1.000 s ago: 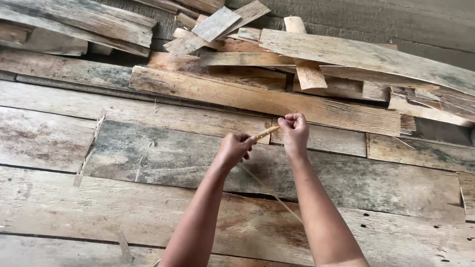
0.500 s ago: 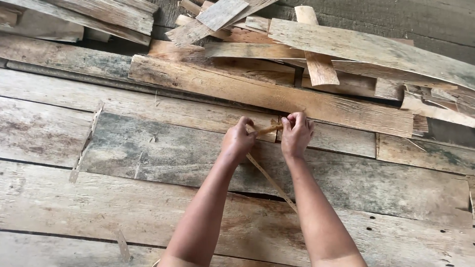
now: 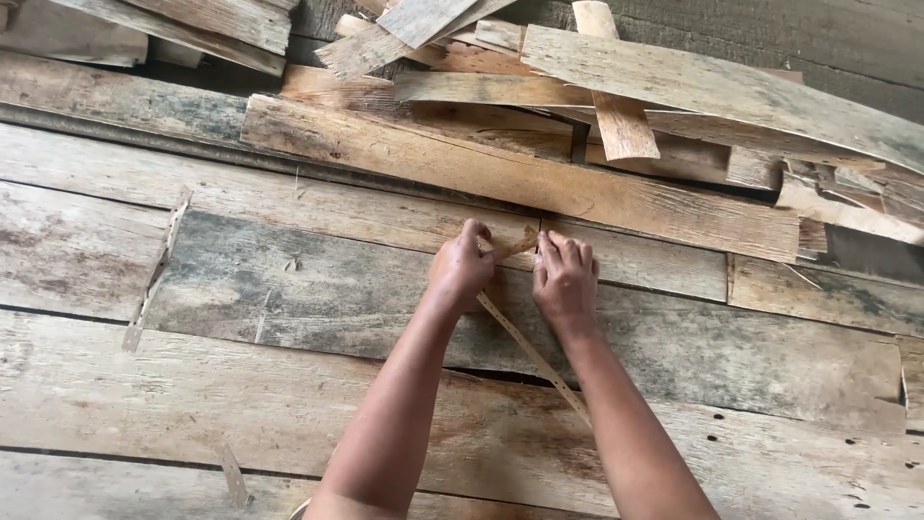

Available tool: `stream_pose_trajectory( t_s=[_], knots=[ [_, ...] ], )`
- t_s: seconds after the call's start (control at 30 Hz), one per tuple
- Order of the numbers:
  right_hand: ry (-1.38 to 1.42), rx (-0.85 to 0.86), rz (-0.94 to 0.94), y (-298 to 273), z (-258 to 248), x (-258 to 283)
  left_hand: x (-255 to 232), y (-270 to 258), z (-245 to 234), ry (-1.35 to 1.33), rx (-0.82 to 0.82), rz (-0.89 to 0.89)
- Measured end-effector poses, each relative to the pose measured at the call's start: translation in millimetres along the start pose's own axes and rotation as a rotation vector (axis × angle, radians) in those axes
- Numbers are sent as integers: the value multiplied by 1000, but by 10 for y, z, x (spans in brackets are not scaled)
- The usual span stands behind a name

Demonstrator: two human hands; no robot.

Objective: Applying adhesive to thin wood strips and fitting them onto a wooden plank surface.

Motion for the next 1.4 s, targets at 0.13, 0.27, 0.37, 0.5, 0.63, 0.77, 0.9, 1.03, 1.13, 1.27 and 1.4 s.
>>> stream_pose_trajectory(
  t_s=[0.13, 0.27, 0.37, 0.5, 0.63, 0.77, 0.9, 1.03, 1.13, 1.27, 1.4],
  knots=[
    [-53, 66, -27, 18, -259, 130, -17, -51, -14, 5, 0, 4],
    [-69, 173, -8, 50, -436, 286, 56, -12, 14, 6, -13, 12],
    [-73, 280, 20, 47, -433, 310, 136, 41, 48, -14, -28, 39],
    [-103, 403, 48, 44, -435, 319, 173, 52, 57, -32, -36, 81],
    [-98, 469, 80, 43, -385, 293, 147, 7, 116, -28, -24, 111],
    [-110, 537, 133, -7, -246, 208, 36, 3, 369, 154, -1, 344],
    [-164, 526, 71, 67, -567, 446, -236, -158, 619, 238, 6, 533],
    [-136, 520, 138, 67, -449, 320, 125, 121, 553, 216, -132, 377],
    [-68, 591, 192, 157, -470, 237, 324, 146, 337, 354, -231, 363],
    [173, 266, 152, 391, -269, -65, 413, 166, 345, 358, -199, 289],
    [259, -149, 19, 1171, -841, 476, 310, 35, 168, 244, -274, 354]
  ],
)
Point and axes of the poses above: each hand's wrist, its own y-axis towards the middle knuckle, its own z-axis out of the palm, x = y × z, the point moved 4 cm from there along y, towards the middle knuckle, and after that the axes turned 11 degrees about z, right-handed, at the moved point
